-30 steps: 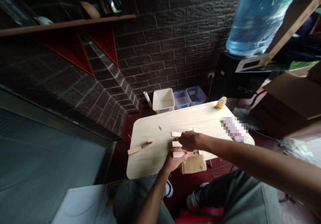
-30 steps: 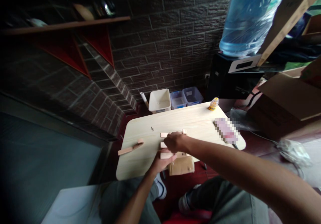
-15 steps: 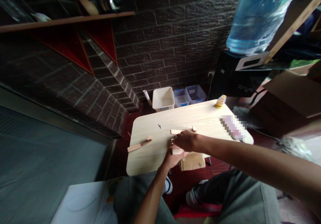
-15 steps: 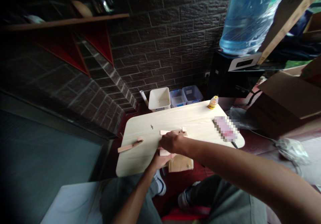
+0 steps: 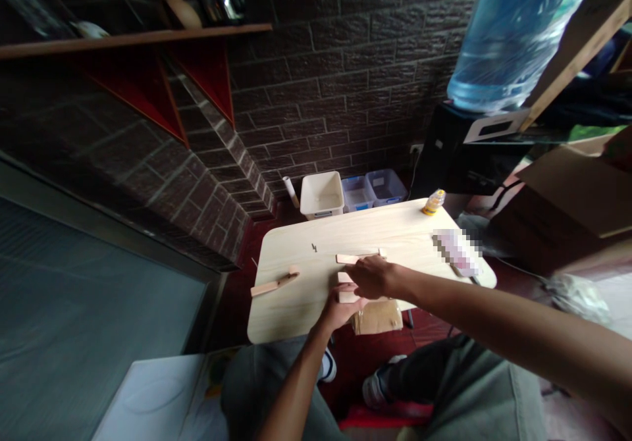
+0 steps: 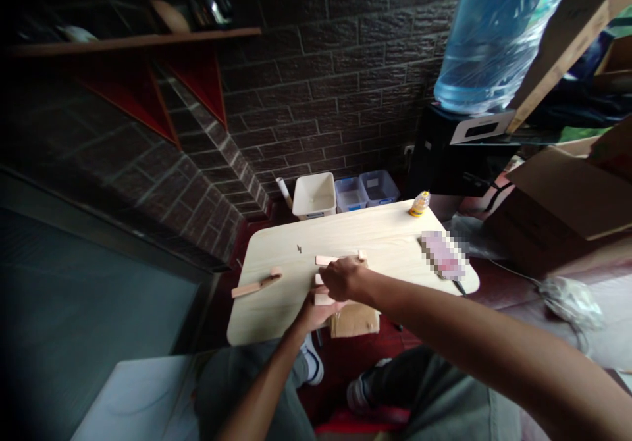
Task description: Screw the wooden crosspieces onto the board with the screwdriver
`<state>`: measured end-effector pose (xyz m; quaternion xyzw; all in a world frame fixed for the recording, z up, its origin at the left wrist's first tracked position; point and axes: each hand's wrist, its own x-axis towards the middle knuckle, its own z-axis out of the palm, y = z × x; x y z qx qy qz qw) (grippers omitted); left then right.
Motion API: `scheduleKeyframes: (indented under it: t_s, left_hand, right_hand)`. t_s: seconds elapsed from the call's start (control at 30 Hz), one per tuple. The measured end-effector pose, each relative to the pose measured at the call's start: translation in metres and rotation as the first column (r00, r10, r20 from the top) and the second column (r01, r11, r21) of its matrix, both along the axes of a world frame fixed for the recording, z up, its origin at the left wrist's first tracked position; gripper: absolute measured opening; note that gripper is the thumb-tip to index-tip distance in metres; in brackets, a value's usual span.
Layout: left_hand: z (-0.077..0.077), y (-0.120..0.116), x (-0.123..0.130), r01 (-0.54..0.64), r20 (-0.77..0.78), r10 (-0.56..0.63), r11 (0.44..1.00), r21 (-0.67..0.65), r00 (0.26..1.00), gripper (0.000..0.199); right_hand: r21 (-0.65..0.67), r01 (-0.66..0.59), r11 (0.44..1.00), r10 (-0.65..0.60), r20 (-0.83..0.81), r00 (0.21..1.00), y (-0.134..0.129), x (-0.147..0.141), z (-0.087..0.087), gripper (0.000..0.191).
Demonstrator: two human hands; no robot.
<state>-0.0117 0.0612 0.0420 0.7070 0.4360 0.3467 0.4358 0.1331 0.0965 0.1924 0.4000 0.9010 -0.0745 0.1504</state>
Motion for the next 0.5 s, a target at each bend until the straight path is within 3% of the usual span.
scheduleKeyframes:
  t_s: [0.13, 0.33, 0.4, 0.5]
  left_hand:
    - [-0.006, 0.001, -0.002, -0.011, -0.011, 0.01, 0.998, -0.056, 1.0, 0.021]
    - [-0.003, 0.0, 0.0, -0.037, -0.026, 0.035, 0.997, -0.07, 0.999, 0.018]
    - [0.0, -0.001, 0.0, -0.031, -0.023, 0.03, 0.998, -0.053, 0.999, 0.017]
    - [0.004, 0.0, 0.001, -0.004, -0.036, 0.003, 0.999, -0.052, 0.999, 0.017]
  right_hand:
    - [0.015, -0.136, 0.991, 0.135, 0.041, 0.99, 0.0, -0.009, -0.003, 0.031]
    - [-0.056, -0.179, 0.982, 0.184, 0.086, 0.979, 0.015, -0.004, -0.011, 0.017]
    - [-0.058, -0.178, 0.982, 0.182, 0.08, 0.98, 0.018, -0.002, -0.014, 0.016]
    - [0.044, -0.118, 0.992, 0.114, 0.078, 0.99, 0.017, -0.006, -0.018, 0.015]
